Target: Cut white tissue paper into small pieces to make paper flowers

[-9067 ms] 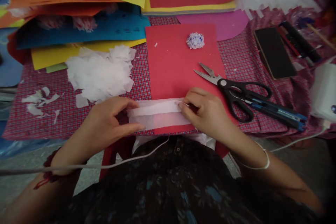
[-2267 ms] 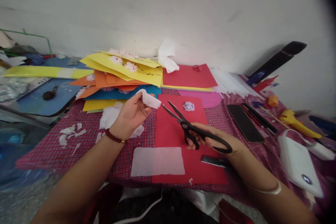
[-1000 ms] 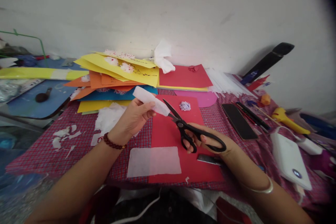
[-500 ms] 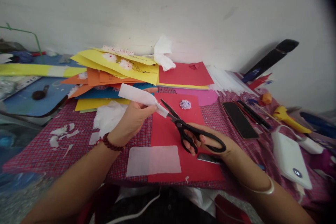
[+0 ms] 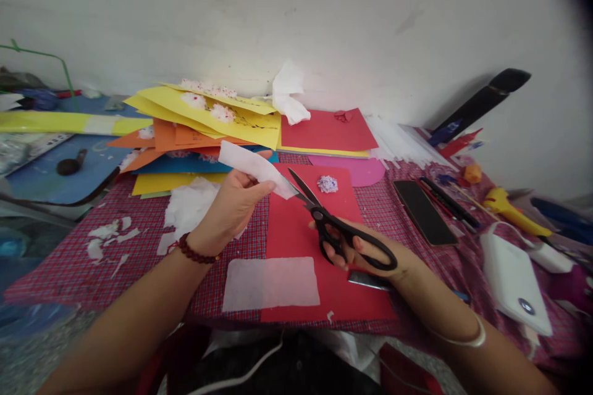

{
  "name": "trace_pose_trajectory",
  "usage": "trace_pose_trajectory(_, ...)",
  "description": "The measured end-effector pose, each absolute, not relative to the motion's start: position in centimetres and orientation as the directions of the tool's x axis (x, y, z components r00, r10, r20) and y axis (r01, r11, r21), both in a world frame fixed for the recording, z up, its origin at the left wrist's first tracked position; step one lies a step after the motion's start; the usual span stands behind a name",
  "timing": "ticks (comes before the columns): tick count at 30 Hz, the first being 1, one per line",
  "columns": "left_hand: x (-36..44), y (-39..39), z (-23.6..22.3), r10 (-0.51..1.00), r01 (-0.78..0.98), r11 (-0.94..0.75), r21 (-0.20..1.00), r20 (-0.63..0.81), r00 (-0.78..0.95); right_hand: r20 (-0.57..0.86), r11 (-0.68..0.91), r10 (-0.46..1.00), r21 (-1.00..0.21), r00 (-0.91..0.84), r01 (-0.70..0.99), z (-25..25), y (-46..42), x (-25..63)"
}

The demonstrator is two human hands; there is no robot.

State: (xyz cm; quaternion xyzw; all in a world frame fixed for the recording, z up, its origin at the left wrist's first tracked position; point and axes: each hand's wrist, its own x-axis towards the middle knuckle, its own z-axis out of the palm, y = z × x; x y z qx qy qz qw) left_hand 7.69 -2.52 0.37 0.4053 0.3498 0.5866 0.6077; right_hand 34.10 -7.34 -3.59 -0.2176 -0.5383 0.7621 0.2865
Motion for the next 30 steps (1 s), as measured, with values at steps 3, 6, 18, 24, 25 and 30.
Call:
trace_pose_trajectory(3, 7.8, -2.5, 0.4, 0.996, -0.427, -0.025, 0.904, 0.060, 0.068, -0.031, -0.293, 0.649, -0.933, -0.760, -0.211, -3.7, -7.3, 34.1)
trace_pose_trajectory(6, 7.9, -2.6, 0.1, 0.995, -0.434, -0.012, 0.901, 0.052, 0.082, -0.050, -0.309, 0.627, -0.932, -0.778, -0.189, -3.7, -7.2, 34.3)
trace_pose_trajectory(18, 8.5, -3.1, -1.1, 0.978, -0.407, 0.073, 0.910, 0.015, 0.208, -0.033, -0.352, 0.640, -0.901, -0.768, -0.254, -3.9, -7.4, 34.1)
trace_pose_trajectory(24, 9.6, -3.4, -2.0, 0.970, -0.365, 0.085, 0.927, 0.006, 0.242, -0.022, -0.350, 0.638, -0.899, -0.769, -0.265, -4.0, -7.3, 34.0)
trace_pose_trajectory(25, 9.8, -3.5, -1.9, 0.970, -0.357, 0.090, 0.930, 0.000, 0.244, -0.025, -0.348, 0.646, -0.899, -0.763, -0.265, -4.0, -7.3, 34.0)
trace_pose_trajectory(30, 10.1, -3.7, -1.2, 0.964, -0.361, 0.097, 0.927, 0.002, 0.264, -0.098, -0.354, 0.705, -0.907, -0.703, -0.229, -3.5, -7.7, 33.8)
